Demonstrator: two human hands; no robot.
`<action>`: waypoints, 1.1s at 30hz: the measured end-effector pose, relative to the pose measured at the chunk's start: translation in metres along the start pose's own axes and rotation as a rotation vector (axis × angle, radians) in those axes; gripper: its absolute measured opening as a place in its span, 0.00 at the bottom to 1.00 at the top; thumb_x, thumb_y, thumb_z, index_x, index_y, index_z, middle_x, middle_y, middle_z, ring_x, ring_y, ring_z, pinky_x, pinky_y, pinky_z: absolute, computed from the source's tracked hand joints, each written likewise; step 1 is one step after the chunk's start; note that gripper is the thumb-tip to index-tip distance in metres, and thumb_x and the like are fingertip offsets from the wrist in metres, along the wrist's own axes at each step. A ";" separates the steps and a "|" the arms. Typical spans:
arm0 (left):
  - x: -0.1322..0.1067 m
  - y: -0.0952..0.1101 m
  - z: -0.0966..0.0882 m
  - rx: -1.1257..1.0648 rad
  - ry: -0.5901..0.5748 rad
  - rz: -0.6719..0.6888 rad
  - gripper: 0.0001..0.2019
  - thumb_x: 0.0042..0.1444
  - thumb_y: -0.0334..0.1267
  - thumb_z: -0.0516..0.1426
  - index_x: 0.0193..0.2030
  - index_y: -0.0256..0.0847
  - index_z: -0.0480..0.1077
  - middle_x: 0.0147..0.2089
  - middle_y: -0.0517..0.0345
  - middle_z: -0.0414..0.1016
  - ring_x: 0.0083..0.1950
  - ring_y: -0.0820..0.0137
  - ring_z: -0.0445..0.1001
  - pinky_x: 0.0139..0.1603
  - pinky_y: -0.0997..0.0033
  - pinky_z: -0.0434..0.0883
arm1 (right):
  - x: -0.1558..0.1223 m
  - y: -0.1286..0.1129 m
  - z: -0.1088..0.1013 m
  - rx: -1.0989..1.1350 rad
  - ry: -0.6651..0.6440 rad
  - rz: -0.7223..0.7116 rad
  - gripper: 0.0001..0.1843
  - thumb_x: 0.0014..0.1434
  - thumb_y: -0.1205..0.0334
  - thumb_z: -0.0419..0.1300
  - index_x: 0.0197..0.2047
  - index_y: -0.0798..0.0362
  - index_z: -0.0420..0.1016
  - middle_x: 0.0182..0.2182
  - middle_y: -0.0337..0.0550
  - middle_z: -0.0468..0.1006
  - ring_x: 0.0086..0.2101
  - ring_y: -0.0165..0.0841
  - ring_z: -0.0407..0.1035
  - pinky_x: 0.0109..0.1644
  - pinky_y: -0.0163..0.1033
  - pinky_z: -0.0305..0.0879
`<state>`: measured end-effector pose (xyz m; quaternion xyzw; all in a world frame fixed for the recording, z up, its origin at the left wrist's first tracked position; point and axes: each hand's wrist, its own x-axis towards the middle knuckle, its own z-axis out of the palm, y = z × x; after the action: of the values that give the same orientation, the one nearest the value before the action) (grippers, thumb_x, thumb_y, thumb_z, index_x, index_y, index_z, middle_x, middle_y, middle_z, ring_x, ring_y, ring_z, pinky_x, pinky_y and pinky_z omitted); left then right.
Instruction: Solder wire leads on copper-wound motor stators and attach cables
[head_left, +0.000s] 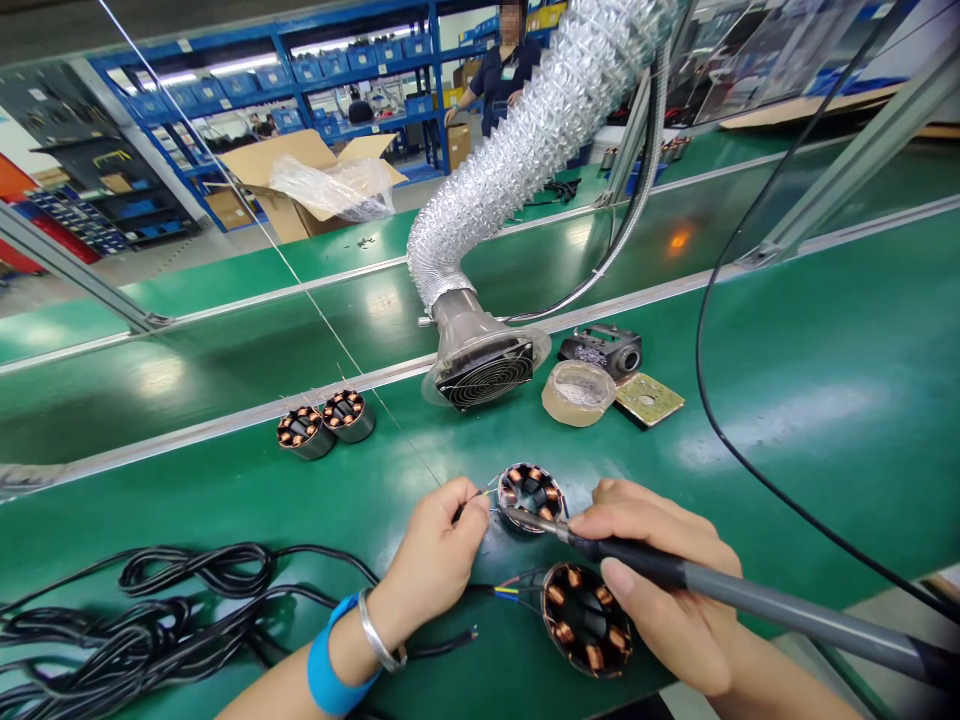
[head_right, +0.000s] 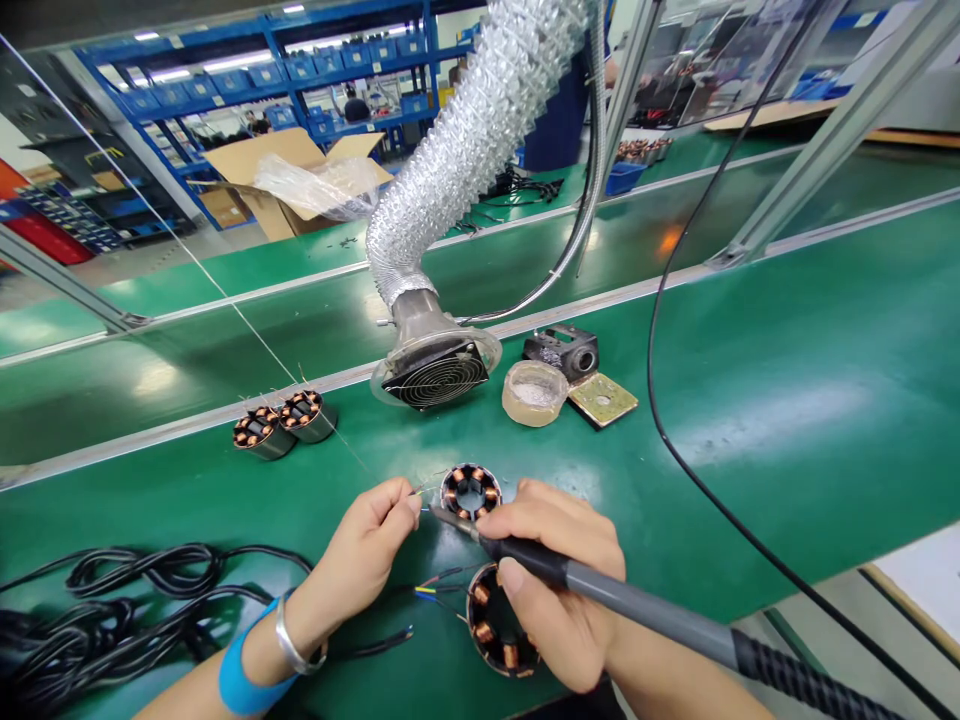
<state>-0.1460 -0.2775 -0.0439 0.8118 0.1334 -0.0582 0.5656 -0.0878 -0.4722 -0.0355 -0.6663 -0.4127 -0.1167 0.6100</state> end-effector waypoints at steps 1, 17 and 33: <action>0.000 0.001 0.000 0.012 0.006 0.003 0.16 0.60 0.46 0.48 0.24 0.43 0.52 0.24 0.67 0.50 0.27 0.74 0.51 0.28 0.73 0.52 | 0.001 -0.001 0.000 -0.002 -0.008 -0.008 0.12 0.53 0.68 0.54 0.40 0.52 0.74 0.24 0.40 0.73 0.21 0.32 0.63 0.25 0.39 0.57; -0.002 0.000 0.000 0.091 0.024 0.044 0.15 0.60 0.44 0.48 0.24 0.43 0.52 0.23 0.67 0.51 0.27 0.73 0.52 0.28 0.72 0.51 | -0.005 -0.008 0.002 -0.138 -0.072 -0.179 0.18 0.47 0.72 0.53 0.43 0.52 0.73 0.22 0.40 0.71 0.20 0.33 0.64 0.26 0.41 0.62; -0.002 -0.001 0.000 0.076 0.004 0.039 0.16 0.61 0.45 0.48 0.24 0.43 0.51 0.23 0.67 0.50 0.26 0.73 0.52 0.28 0.72 0.51 | -0.003 -0.007 0.005 -0.101 0.001 -0.175 0.17 0.49 0.71 0.52 0.42 0.52 0.73 0.20 0.39 0.69 0.18 0.32 0.61 0.24 0.40 0.58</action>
<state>-0.1488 -0.2775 -0.0446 0.8352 0.1162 -0.0506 0.5351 -0.0957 -0.4697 -0.0336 -0.6577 -0.4626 -0.1905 0.5632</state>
